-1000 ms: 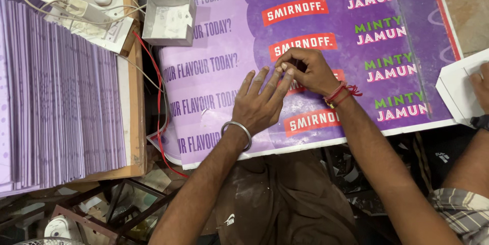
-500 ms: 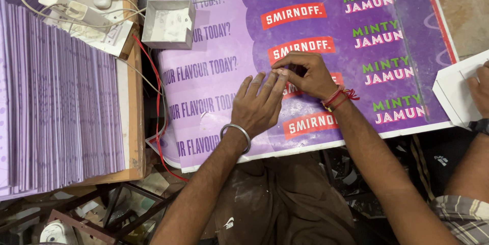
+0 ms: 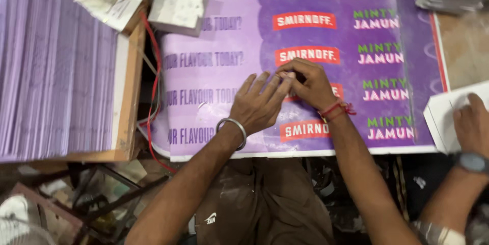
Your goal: The person folds flat purple and white paper sheets into small rectangular boxes by hand. They repeatedly fold the sides and crease the edges to form the box shape, then place the finished boxes on a nearby stack.
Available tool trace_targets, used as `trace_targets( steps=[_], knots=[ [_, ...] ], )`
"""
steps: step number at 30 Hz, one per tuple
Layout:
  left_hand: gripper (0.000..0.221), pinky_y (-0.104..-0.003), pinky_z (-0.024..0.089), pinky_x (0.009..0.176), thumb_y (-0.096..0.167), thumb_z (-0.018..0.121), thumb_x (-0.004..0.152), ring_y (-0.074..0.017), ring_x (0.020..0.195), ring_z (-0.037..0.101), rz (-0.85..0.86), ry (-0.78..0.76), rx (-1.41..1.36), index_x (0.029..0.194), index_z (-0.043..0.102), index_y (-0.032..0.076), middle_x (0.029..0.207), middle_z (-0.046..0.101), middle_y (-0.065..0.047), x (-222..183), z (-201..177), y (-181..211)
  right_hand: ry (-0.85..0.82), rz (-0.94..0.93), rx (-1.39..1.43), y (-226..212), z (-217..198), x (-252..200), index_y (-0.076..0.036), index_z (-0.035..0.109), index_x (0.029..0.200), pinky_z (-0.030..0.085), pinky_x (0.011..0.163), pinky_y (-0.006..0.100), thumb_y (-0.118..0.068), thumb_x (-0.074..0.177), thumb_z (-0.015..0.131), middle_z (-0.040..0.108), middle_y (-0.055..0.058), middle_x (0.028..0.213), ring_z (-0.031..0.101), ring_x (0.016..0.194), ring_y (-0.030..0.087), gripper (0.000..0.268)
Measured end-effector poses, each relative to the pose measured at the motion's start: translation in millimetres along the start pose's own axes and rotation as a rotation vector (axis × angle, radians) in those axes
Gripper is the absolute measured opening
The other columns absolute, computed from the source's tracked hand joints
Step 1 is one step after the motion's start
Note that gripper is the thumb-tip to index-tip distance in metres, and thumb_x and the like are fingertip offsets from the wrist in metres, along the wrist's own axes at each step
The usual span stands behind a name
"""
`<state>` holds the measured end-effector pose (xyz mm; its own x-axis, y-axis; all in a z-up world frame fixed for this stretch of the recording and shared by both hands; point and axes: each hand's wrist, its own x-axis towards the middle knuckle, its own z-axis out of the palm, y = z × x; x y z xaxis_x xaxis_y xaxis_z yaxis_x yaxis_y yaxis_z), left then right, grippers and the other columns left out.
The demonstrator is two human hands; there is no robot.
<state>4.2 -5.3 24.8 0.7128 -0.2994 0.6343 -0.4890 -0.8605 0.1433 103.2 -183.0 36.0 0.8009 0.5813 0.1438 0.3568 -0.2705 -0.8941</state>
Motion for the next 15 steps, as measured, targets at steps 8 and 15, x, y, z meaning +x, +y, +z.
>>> trace_targets(
  steps=[8, 15],
  knots=[
    [0.051, -0.053, 0.052, 0.103, 0.017, 0.069, 0.093, -0.0356, 0.119, 0.066, -0.013, 0.024, -0.001, 0.142, 0.056, 0.008, 0.126, 0.068, -0.015, -7, 2, -2, 0.031, -0.167, -0.045, 7, 4, -6, 0.001, 0.072, 0.111, 0.058, 0.078, 0.027, 0.0, 0.1, 0.062, 0.074, 0.009, 0.103, 0.071, 0.09, 0.014, 0.015],
    [0.052, -0.052, 0.052, 0.102, 0.016, 0.07, 0.095, -0.0364, 0.118, 0.066, 0.002, 0.033, -0.015, 0.144, 0.055, 0.007, 0.127, 0.068, -0.015, -3, -1, -2, 0.072, -0.196, -0.194, 8, 5, -10, -0.002, 0.074, 0.11, 0.058, 0.072, 0.029, -0.004, 0.095, 0.066, 0.075, 0.01, 0.097, 0.073, 0.082, 0.017, 0.017]
  ],
)
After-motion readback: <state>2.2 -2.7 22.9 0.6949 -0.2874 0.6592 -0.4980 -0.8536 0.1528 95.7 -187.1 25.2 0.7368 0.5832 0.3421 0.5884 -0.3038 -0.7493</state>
